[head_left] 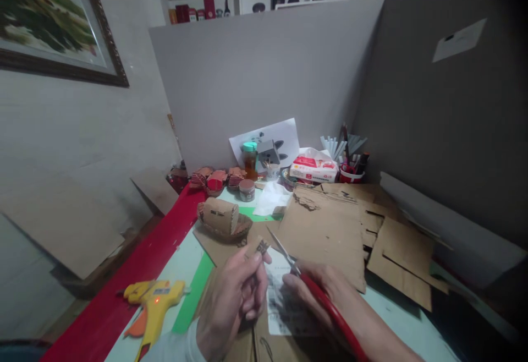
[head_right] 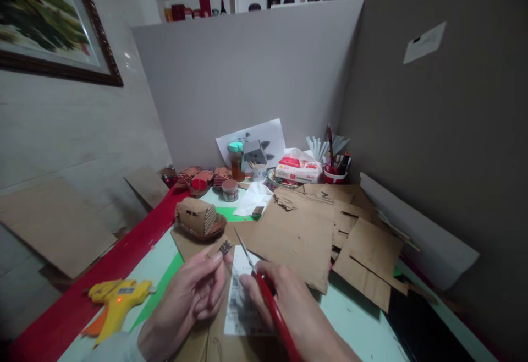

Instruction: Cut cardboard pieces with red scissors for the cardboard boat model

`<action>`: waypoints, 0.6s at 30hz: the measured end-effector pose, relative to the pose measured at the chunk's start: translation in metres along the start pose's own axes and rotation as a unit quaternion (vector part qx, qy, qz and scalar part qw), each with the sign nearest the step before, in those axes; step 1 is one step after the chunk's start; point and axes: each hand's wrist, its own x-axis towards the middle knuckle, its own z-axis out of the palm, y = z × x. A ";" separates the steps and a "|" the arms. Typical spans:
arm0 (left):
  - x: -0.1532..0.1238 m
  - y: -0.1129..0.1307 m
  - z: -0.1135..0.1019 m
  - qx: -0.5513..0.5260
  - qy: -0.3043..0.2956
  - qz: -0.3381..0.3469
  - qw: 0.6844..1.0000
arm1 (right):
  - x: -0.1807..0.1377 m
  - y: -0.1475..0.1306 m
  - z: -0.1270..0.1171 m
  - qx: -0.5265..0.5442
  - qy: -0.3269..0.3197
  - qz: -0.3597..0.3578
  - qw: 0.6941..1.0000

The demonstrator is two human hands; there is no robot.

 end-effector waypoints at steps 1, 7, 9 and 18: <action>-0.001 0.001 -0.001 0.013 -0.011 -0.001 1.000 | 0.000 0.000 -0.005 0.008 0.013 -0.004 1.000; -0.009 0.011 -0.001 0.117 -0.160 -0.070 0.978 | -0.006 -0.001 -0.024 0.114 -0.001 -0.045 0.993; -0.009 0.012 -0.001 0.146 -0.177 -0.091 0.969 | -0.008 -0.003 -0.023 0.143 -0.049 -0.073 0.986; -0.010 0.010 0.002 0.089 -0.034 0.009 0.995 | -0.014 -0.010 0.001 0.192 -0.042 -0.078 0.977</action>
